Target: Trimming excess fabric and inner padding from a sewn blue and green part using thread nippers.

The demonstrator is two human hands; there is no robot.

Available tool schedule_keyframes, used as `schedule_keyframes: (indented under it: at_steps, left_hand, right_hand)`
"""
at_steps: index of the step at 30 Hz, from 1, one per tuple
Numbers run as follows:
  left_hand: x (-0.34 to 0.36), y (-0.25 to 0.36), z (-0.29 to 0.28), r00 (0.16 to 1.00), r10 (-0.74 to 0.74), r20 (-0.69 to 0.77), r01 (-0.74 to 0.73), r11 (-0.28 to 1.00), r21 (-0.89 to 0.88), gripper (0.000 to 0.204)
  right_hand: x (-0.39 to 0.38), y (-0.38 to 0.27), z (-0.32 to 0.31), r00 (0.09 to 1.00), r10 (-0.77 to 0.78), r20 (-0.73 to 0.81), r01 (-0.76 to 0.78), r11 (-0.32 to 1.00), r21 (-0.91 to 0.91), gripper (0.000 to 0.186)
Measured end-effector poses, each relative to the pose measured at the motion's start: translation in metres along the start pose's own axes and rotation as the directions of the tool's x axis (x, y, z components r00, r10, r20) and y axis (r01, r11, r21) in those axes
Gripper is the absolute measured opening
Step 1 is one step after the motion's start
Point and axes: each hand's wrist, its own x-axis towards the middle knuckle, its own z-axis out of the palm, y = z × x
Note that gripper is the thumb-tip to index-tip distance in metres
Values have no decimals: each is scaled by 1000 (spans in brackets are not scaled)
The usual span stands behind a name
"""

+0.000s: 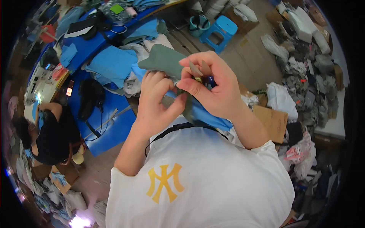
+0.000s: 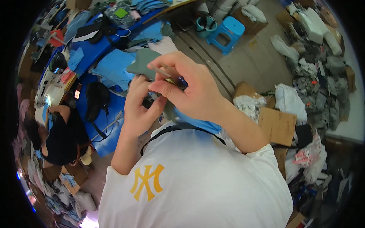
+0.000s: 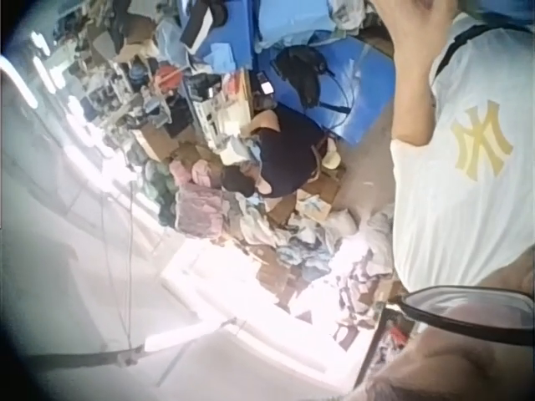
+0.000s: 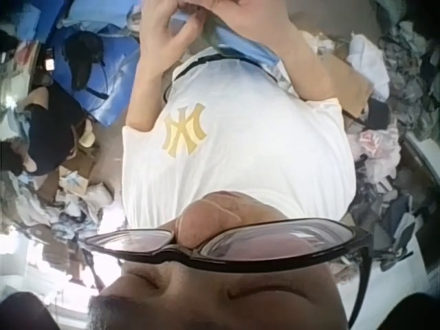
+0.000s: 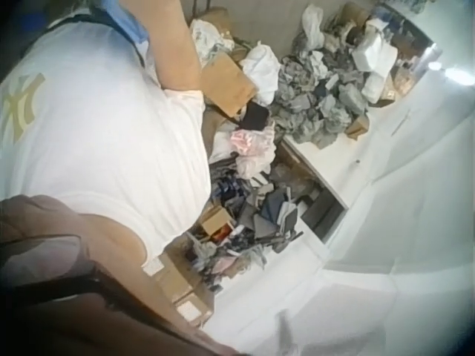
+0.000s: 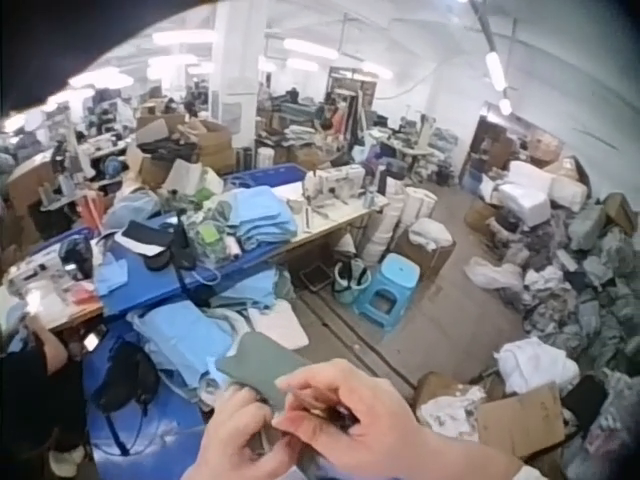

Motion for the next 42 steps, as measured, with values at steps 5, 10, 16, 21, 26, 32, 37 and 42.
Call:
schedule_keyframes:
  at_steps: [5, 10, 16, 21, 26, 32, 37, 42]
  left_hand:
    - [-6, -24, 12, 997, -11, 82, 21, 992, -124, 20]
    - [-8, -35, 40, 997, -33, 64, 50, 957, -287, 18]
    - [2, -32, 56, 970, 173, 173, -118, 950, -289, 12]
    - [1, -9, 74, 973, 88, 214, 7, 913, -408, 11]
    - [2, 16, 98, 976, -120, 183, 183, 909, -375, 16]
    - [8, 29, 130, 961, -111, 252, 170, 959, -228, 17]
    - [24, 59, 166, 965, -52, 257, 106, 975, -198, 25]
    - [42, 85, 209, 965, 10, 263, 42, 980, -192, 11]
  right_hand:
    - [-8, 0, 2, 996, 90, -20, -91, 993, -73, 32]
    - [-23, 6, 7, 989, 140, -38, -144, 982, -119, 26]
    - [-49, 19, -28, 955, 133, -264, -172, 976, -133, 21]
    - [-64, 50, -47, 963, 41, -268, -77, 989, -126, 29]
    - [-75, 32, -89, 883, 278, -379, -248, 960, 126, 28]
    - [-114, 22, -155, 999, 22, -32, -25, 996, -87, 11]
    - [-143, 30, -189, 994, 99, -43, -100, 995, -25, 8]
    - [-170, 38, -219, 994, 66, -81, -67, 998, -10, 9]
